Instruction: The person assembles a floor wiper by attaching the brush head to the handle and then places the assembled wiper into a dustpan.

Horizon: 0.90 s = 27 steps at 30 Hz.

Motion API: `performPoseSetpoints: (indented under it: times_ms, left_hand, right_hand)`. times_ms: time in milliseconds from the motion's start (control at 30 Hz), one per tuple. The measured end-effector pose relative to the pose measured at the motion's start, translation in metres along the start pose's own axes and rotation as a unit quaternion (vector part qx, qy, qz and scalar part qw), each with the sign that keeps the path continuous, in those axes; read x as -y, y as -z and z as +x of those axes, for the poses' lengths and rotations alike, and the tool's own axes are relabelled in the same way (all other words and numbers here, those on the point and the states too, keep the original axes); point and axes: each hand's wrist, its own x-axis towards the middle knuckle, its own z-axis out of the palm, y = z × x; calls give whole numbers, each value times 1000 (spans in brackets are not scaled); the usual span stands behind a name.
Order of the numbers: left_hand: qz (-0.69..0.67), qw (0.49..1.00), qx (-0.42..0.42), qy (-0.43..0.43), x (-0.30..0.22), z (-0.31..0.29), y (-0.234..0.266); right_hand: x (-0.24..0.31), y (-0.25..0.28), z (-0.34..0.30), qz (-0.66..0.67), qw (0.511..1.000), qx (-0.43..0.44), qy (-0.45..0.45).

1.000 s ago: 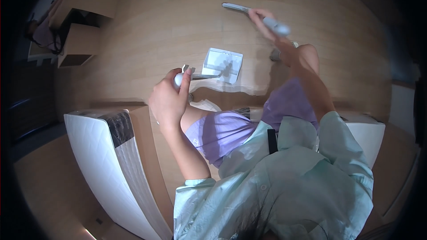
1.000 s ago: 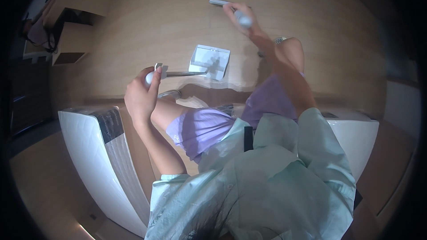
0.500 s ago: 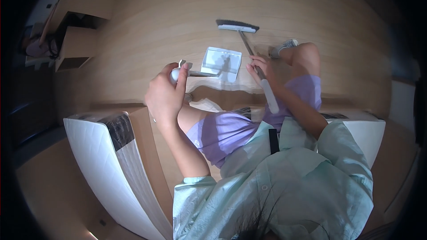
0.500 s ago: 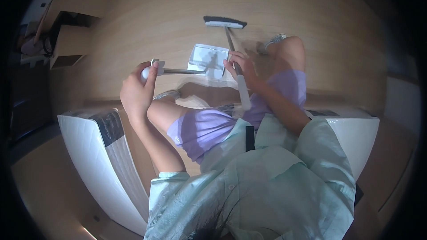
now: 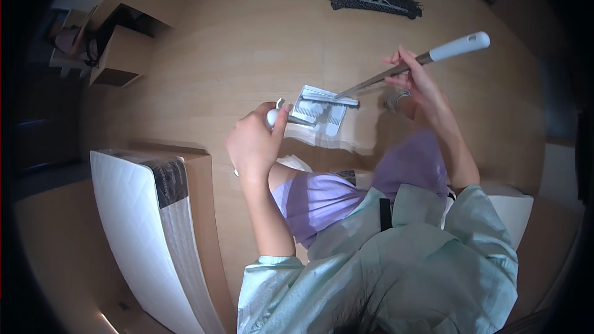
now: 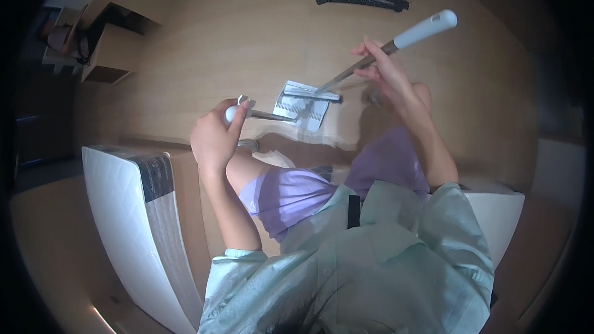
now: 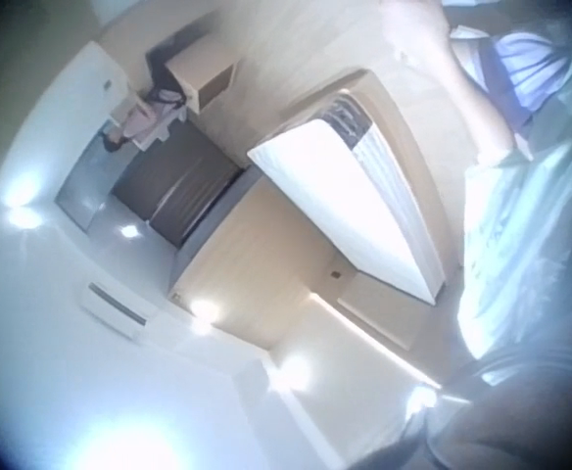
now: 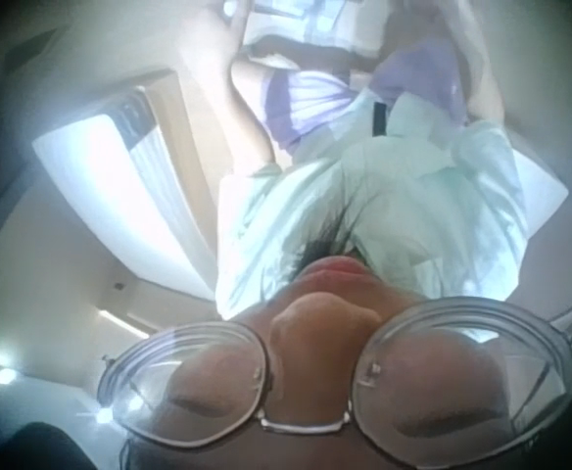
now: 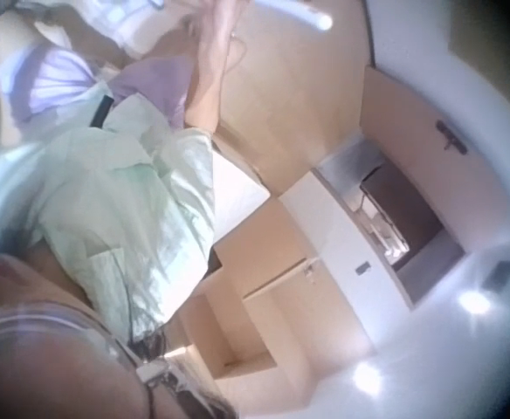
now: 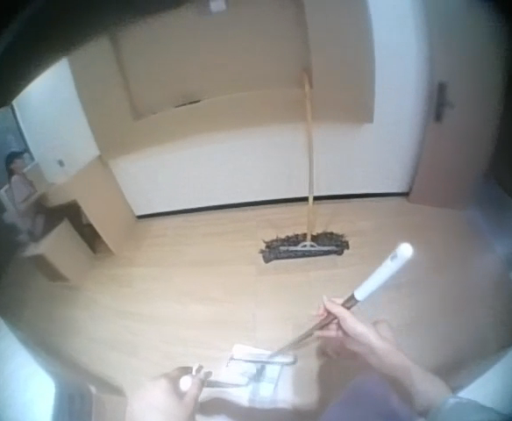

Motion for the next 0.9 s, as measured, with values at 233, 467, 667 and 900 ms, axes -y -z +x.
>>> performPoseSetpoints:
  times_ms: [233, 467, 667, 900]
  left_hand:
    - [-19, 999, 29, 1, 5, -1, 6]
    - [-35, 998, 51, 17, -5, 0, 8]
    - [-13, 999, 34, 13, -3, -2, 7]
    - [-4, 999, 40, 18, -4, -2, 6]
  right_hand:
    - [10, -123, 66, -96, 982, -24, 164]
    - [-52, -139, 126, -367, 846, -9, 386]
    - [-116, -86, 123, -389, 800, 107, 444]
    - [-99, -42, 71, -353, 837, 1, 417]
